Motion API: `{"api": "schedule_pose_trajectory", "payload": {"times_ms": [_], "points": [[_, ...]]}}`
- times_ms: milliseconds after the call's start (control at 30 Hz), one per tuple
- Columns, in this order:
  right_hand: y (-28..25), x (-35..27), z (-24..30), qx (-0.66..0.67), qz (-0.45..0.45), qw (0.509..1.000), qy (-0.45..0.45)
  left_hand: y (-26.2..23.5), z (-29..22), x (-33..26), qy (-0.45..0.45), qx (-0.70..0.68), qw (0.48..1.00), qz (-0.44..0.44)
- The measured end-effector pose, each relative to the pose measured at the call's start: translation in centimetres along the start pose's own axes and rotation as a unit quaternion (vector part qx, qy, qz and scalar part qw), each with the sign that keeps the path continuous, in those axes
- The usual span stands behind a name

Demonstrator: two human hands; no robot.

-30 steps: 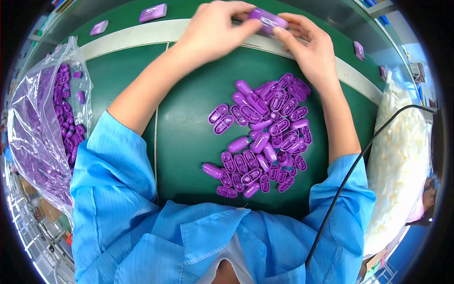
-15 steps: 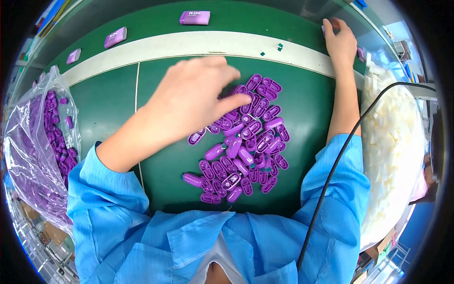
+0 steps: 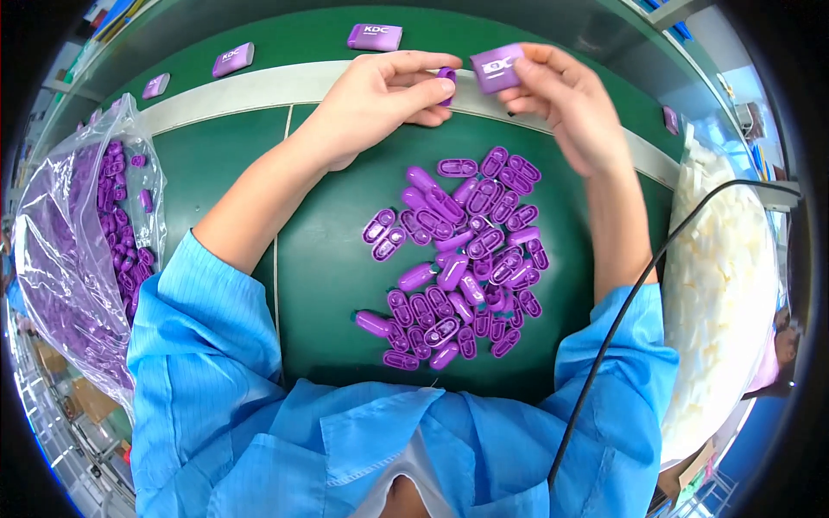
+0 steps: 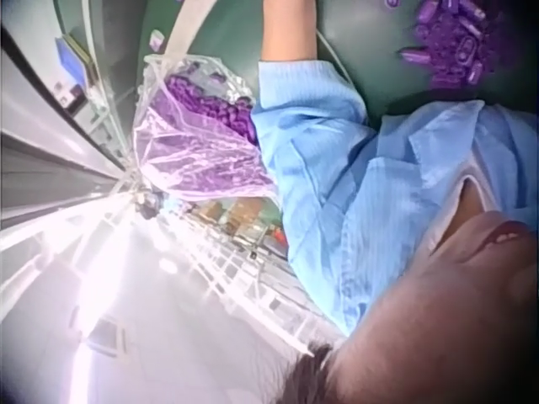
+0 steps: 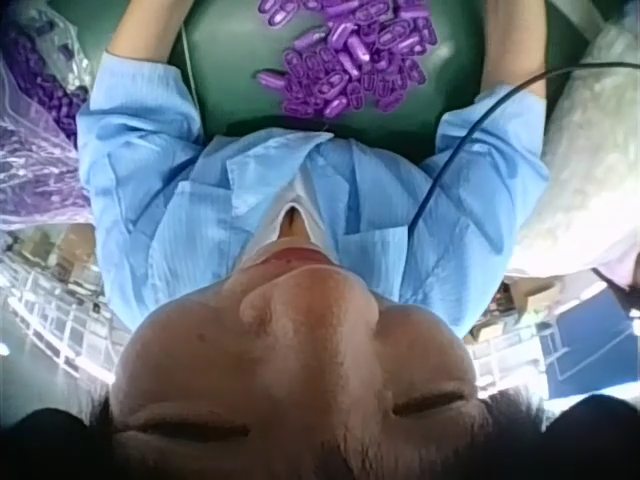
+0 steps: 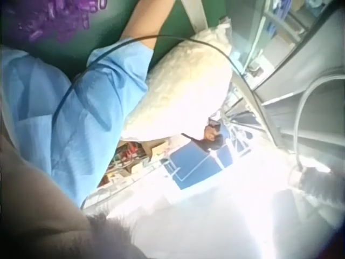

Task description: The person assembles small purple plastic clips into plastic housings by hand at a factory workstation.

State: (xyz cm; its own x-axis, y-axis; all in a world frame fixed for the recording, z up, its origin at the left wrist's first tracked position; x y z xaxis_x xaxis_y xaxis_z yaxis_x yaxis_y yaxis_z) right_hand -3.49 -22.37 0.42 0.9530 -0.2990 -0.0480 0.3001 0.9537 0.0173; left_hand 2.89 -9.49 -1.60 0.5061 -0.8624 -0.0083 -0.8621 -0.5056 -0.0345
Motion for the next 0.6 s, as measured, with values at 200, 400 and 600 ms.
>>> {"api": "schedule_pose_trajectory", "payload": {"times_ms": [200, 400, 600], "points": [[2.3, -0.6, -1.7, 0.058, 0.003, 0.998, -0.015, -1.1, -0.5, 0.1, 0.036, -0.030, 0.999, -0.024], [3.3, -0.8, -2.0, 0.040, 0.027, 0.999, 0.002, -1.9, -0.4, 0.1, 0.053, 0.000, 0.997, -0.057], [3.3, -0.8, -1.3, 0.044, 0.028, 0.998, -0.037, -1.8, -0.6, 0.3, 0.037, 0.026, 0.999, -0.029]]}}
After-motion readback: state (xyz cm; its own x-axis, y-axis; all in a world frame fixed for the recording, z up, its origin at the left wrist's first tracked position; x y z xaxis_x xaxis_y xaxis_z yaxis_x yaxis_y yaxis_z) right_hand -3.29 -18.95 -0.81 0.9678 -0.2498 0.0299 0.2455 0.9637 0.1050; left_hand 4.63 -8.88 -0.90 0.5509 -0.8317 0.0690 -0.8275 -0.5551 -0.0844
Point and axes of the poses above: each hand's wrist, its own x-axis towards the middle knuckle, its own y-axis out of the palm, z = x × y, the point moved 10 cm from there along x, towards the middle knuckle, and after that the axes turned 1 degree about x, right-handed, at the moved point
